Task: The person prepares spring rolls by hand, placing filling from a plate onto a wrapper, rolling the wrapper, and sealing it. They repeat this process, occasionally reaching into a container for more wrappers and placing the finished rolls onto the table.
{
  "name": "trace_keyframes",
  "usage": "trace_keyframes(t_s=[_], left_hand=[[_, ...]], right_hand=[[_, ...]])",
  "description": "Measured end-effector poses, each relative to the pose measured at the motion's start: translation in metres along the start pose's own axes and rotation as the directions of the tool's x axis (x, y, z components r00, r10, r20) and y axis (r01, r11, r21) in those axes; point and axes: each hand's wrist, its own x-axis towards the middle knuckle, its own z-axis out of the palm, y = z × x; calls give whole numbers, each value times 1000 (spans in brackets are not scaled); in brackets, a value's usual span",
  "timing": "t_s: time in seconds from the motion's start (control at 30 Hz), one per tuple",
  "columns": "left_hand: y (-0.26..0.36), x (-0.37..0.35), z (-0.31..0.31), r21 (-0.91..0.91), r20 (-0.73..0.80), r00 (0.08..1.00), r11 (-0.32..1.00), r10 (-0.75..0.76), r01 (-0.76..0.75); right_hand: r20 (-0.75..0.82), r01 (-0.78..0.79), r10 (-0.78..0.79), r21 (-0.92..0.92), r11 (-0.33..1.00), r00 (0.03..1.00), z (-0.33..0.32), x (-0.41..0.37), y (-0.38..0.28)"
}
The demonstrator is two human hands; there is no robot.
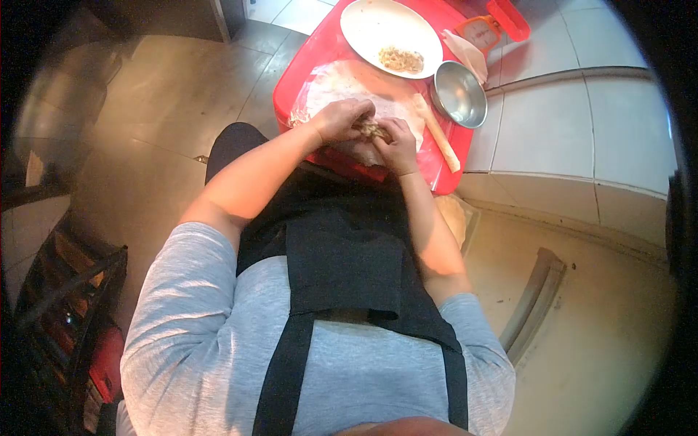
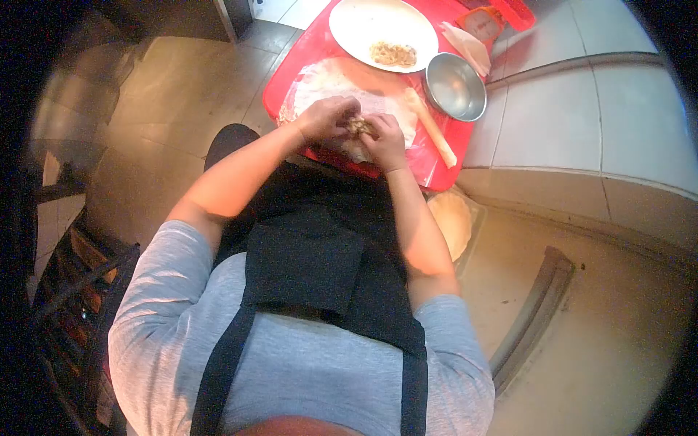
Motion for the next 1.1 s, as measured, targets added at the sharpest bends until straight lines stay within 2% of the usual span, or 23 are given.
trace_keyframes(t_s=[0.1,0.2,0.27,0.4,0.5,0.6,0.7,0.8,0.9,0.93,1.03,1.1], left_hand=[[-10,2,-3,88,20,998,994,60,-61],[1,3,-16,70,-111,913,919,393,-387],[-7,1,-4,24,-91,929,934,358,-357],[-23,-3,-4,37,-38,964,964,264,-262],[-35,-6,-24,-16,-37,968,968,249,-250],[-36,-10,-36,-83,-62,971,968,233,-238],[-43,-13,-39,-22,13,991,990,137,-136],[-35,-17,-43,51,-168,931,946,325,-321],[-34,-10,-31,61,19,980,979,196,-197],[-33,-7,-28,61,74,995,995,72,-76],[-30,-3,-30,204,88,995,979,-41,22],[-29,-8,-38,84,34,995,992,94,-96]], right_hand=[[-26,-64,68,113,991,997,-8,-5,-2],[-87,-36,55,202,979,995,-19,2,-21],[-170,-22,76,297,955,982,-8,1,-26],[-189,-7,45,194,981,981,7,-10,-11],[-88,-66,93,272,960,992,-9,-3,-20],[-104,31,-15,158,987,994,-12,12,-31],[4,-116,118,241,964,993,1,8,-13],[-151,58,-62,-33,998,987,-17,26,-49],[34,51,-51,-2,999,998,-3,28,-32],[185,-95,87,36,995,979,0,31,-29],[228,-212,203,16,977,952,1,38,-28],[133,-55,63,-66,996,989,-5,41,-38]])
